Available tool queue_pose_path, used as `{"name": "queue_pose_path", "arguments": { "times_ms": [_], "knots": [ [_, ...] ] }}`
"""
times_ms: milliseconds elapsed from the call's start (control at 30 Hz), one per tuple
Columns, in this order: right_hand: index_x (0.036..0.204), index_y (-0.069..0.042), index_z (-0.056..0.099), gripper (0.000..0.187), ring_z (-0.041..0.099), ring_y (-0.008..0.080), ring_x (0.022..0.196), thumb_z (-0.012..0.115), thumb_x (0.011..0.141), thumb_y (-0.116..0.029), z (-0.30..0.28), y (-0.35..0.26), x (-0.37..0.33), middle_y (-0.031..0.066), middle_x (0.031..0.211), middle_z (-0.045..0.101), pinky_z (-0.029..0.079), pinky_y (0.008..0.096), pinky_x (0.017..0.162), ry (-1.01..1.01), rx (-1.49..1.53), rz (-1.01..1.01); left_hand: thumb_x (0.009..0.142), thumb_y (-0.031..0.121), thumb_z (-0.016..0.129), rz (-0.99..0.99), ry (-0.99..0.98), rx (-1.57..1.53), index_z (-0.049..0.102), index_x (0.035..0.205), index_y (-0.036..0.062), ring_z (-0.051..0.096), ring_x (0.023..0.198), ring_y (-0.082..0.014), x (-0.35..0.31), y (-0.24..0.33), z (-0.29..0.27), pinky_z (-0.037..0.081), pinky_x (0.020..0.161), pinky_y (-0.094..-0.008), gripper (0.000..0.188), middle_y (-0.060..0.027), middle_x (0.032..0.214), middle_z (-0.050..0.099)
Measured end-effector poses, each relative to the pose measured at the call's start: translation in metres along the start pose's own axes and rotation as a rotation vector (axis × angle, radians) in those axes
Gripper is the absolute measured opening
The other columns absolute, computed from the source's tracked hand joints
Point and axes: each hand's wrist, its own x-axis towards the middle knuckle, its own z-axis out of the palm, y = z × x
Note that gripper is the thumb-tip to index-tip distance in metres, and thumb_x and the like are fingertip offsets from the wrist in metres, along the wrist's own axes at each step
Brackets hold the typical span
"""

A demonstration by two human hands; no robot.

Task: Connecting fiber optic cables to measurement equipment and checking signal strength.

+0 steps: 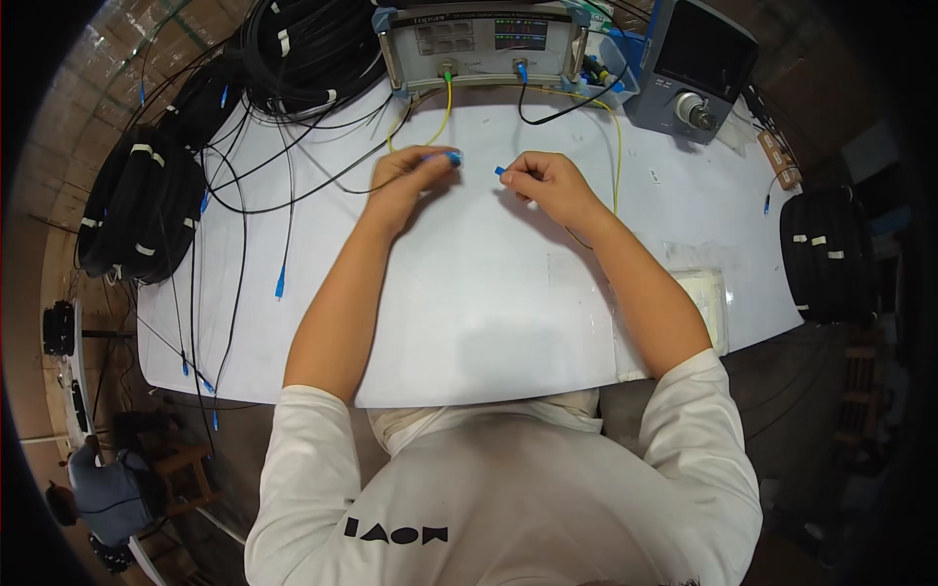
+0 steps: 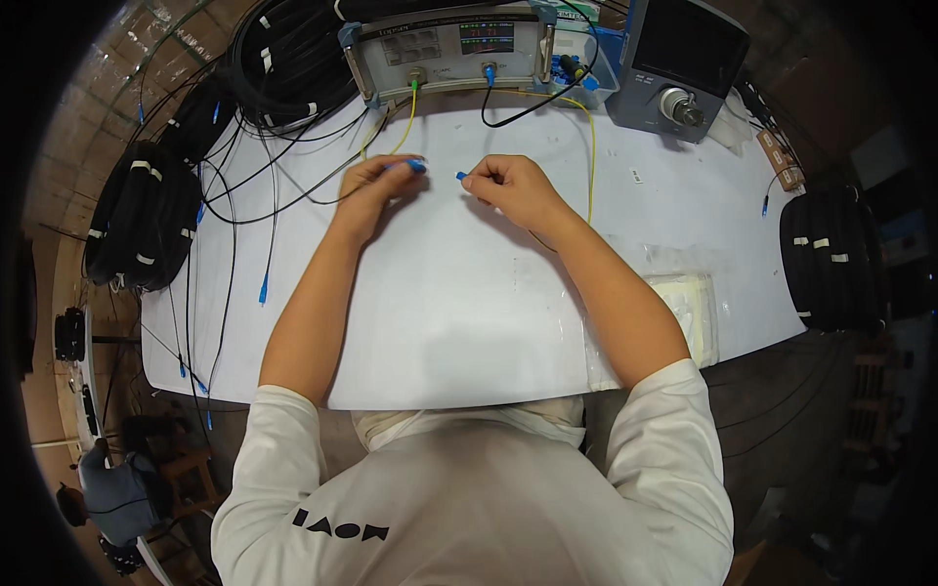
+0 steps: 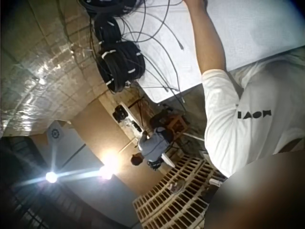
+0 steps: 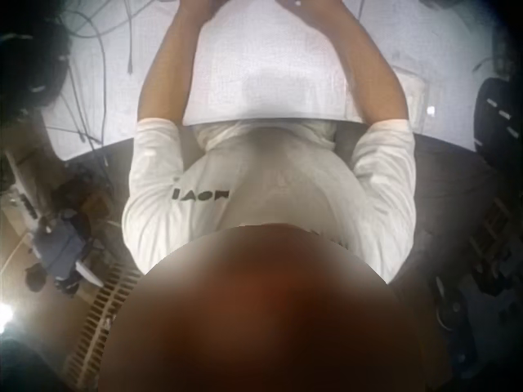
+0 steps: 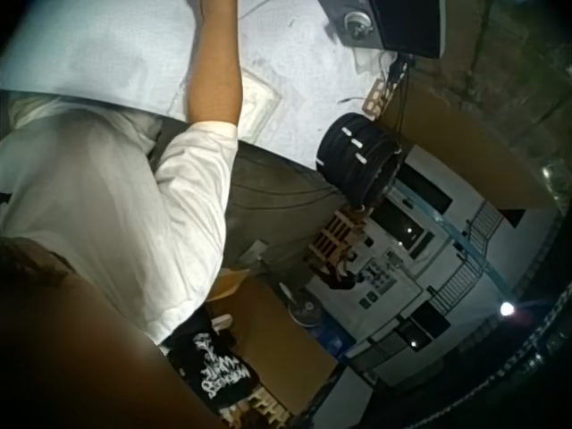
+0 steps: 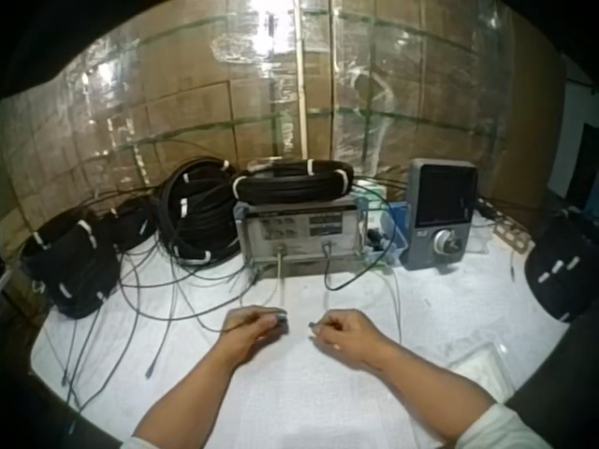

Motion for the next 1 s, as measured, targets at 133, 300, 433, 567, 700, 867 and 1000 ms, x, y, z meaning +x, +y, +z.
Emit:
{"name": "queue_pose_path", "arguments": {
  "times_ms": [133,300,433,567,700,867,1000],
  "knots": [
    [0.1,-0.002,0.071,0.021,0.052,0.0049,0.069,0.066,0.093,-0.021,0.004,0.004,0.003,-0.0024,0.077,0.062,0.04,0.0206,0.061,0.022,0.089,-0.055,0.087,0.005,0.072,0.029,-0.164,0.136,0.071,0.101,-0.002,0.065,0.095,-0.0145,-0.002,-0.006,0.014,0.055,0.085,-0.0267,0.016,-0.0069,0.109,0.068],
    [0.106,-0.003,0.073,0.023,0.057,0.0096,0.072,0.068,0.092,-0.02,0.007,0.001,0.004,0.0015,0.082,0.067,0.047,0.0245,0.067,0.094,-0.004,-0.178,0.084,0.0,0.073,0.062,-0.242,0.206,0.07,0.092,-0.0028,0.064,0.094,-0.0147,-0.003,-0.006,0.017,0.055,0.085,-0.0263,0.009,-0.0062,0.112,0.062],
    [0.102,-0.001,0.074,0.022,0.061,0.0124,0.074,0.069,0.09,-0.019,0.005,-0.001,0.007,0.0059,0.086,0.07,0.049,0.0275,0.07,0.132,-0.158,-0.315,0.081,0.0,0.075,0.106,-0.258,0.339,0.071,0.09,-0.0024,0.062,0.088,-0.013,-0.002,-0.007,0.019,0.054,0.08,-0.0245,0.01,-0.0043,0.107,0.061],
    [0.098,-0.001,0.074,0.021,0.064,0.0146,0.074,0.071,0.086,-0.018,0.006,-0.015,0.005,0.0094,0.086,0.071,0.05,0.0285,0.069,0.115,-0.217,-0.273,0.077,0.001,0.077,0.142,-0.271,0.436,0.072,0.088,-0.0014,0.058,0.084,-0.01,0.002,-0.014,0.014,0.048,0.075,-0.0222,0.012,-0.0029,0.106,0.062],
    [0.096,0.0,0.074,0.023,0.066,0.0182,0.072,0.072,0.083,-0.019,-0.001,-0.021,0.002,0.0117,0.083,0.071,0.051,0.0299,0.068,0.116,-0.356,-0.24,0.078,0.0,0.076,0.124,-0.26,0.366,0.071,0.089,-0.002,0.059,0.086,-0.0104,0.002,-0.014,0.016,0.05,0.077,-0.0226,0.012,-0.0038,0.106,0.061],
    [0.094,0.001,0.073,0.02,0.063,0.0169,0.07,0.07,0.084,-0.017,-0.001,-0.017,-0.002,0.0098,0.081,0.069,0.049,0.0294,0.066,0.117,-0.434,-0.261,0.083,-0.002,0.072,0.082,-0.235,0.247,0.072,0.096,-0.0012,0.061,0.099,-0.0132,-0.002,-0.007,0.017,0.051,0.088,-0.026,0.013,-0.006,0.117,0.062],
    [0.095,0.001,0.072,0.018,0.06,0.0147,0.067,0.07,0.087,-0.015,0.006,-0.011,0.0,0.0074,0.08,0.067,0.048,0.0284,0.063,0.207,-0.445,-0.35,0.084,-0.001,0.072,0.079,-0.176,0.175,0.072,0.097,-0.0008,0.061,0.103,-0.0145,-0.003,-0.009,0.021,0.05,0.09,-0.0268,0.014,-0.0084,0.127,0.061]
  ]
}}
